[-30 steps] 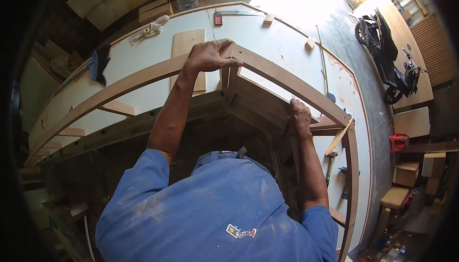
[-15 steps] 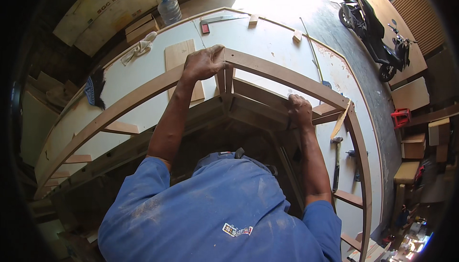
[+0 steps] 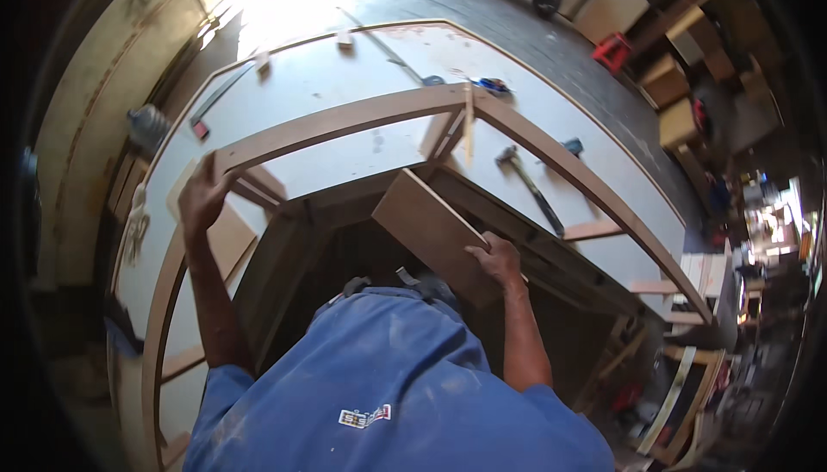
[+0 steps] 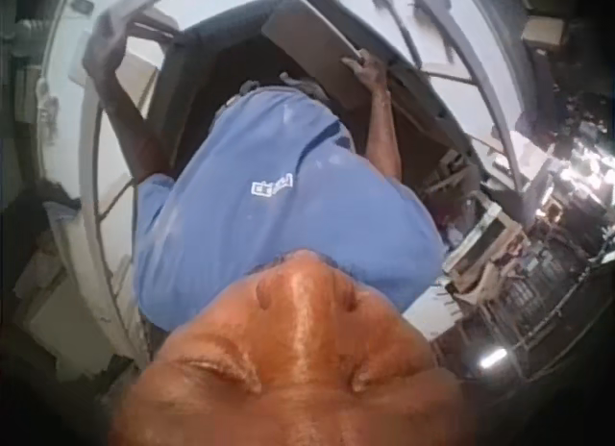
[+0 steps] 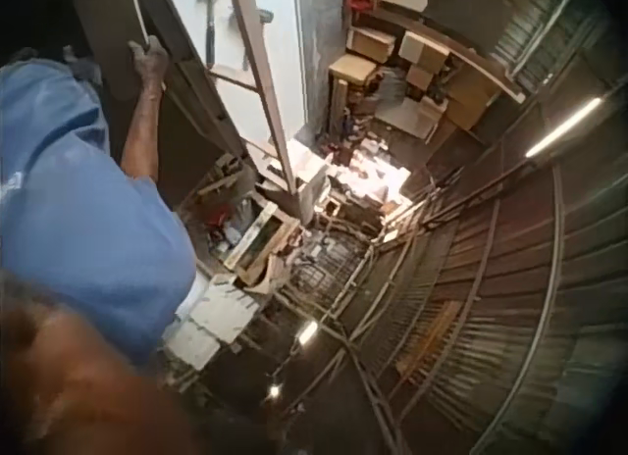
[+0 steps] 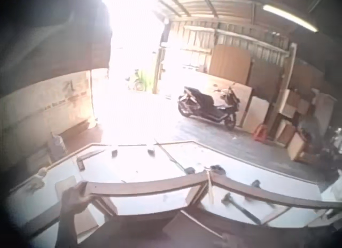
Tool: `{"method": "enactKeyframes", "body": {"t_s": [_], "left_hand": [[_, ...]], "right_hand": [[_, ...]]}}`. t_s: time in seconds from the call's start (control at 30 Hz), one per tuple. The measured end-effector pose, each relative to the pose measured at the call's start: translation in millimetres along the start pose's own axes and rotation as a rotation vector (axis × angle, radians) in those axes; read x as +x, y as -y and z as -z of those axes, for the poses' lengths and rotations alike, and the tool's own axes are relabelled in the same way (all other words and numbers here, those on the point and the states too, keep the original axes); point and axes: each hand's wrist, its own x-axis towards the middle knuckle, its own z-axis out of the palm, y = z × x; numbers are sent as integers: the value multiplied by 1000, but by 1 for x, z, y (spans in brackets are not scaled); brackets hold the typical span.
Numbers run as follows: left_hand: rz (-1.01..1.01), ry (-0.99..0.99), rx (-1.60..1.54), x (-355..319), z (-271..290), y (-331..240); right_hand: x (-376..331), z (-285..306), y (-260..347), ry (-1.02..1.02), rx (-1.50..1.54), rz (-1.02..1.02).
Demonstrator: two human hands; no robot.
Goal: The person constructs a wooden frame by hammering wooden pieces together, handling stacked drawer units, trimming the wood with a utility knife, and measuring the frame with a tape measure.
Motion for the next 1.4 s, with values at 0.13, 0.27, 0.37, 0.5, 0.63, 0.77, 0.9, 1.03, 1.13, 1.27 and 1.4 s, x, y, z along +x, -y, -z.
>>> {"method": "enactKeyframes", "body": {"t_s": [0.13, 0.27, 0.37, 0.5, 0.63, 0.77, 0.9, 1.03, 1.13, 1.27, 1.4], "left_hand": [[-58, 0, -192, 13, -19, 30], [3, 28, -221, 11, -13, 11], [-36, 25, -216, -2, -2, 29], [33, 161, -277, 44, -31, -14], [310, 17, -265, 12, -9, 22], [351, -50, -155, 10, -9, 34], [294, -59, -45, 38, -23, 8], [385, -87, 61, 15, -14, 18], [370, -133, 77, 6, -11, 15], [327, -106, 47, 27, -24, 2], [230, -198, 146, 12, -20, 44]], "right_hand": [[-37, 41, -96, -174, 271, -229], [-4, 59, -134, -367, 480, -337], [73, 53, -156, -422, 619, -240], [193, 61, -283, -587, 925, -164], [299, 65, -183, -272, 1377, -394], [367, 54, -183, -218, 937, -339], [352, 40, -256, -454, 721, -91], [274, 25, -254, -213, -111, 186], [221, 31, -219, -153, -66, 24], [219, 23, -262, -285, -196, 48], [224, 31, -216, -40, -51, 74]]}}
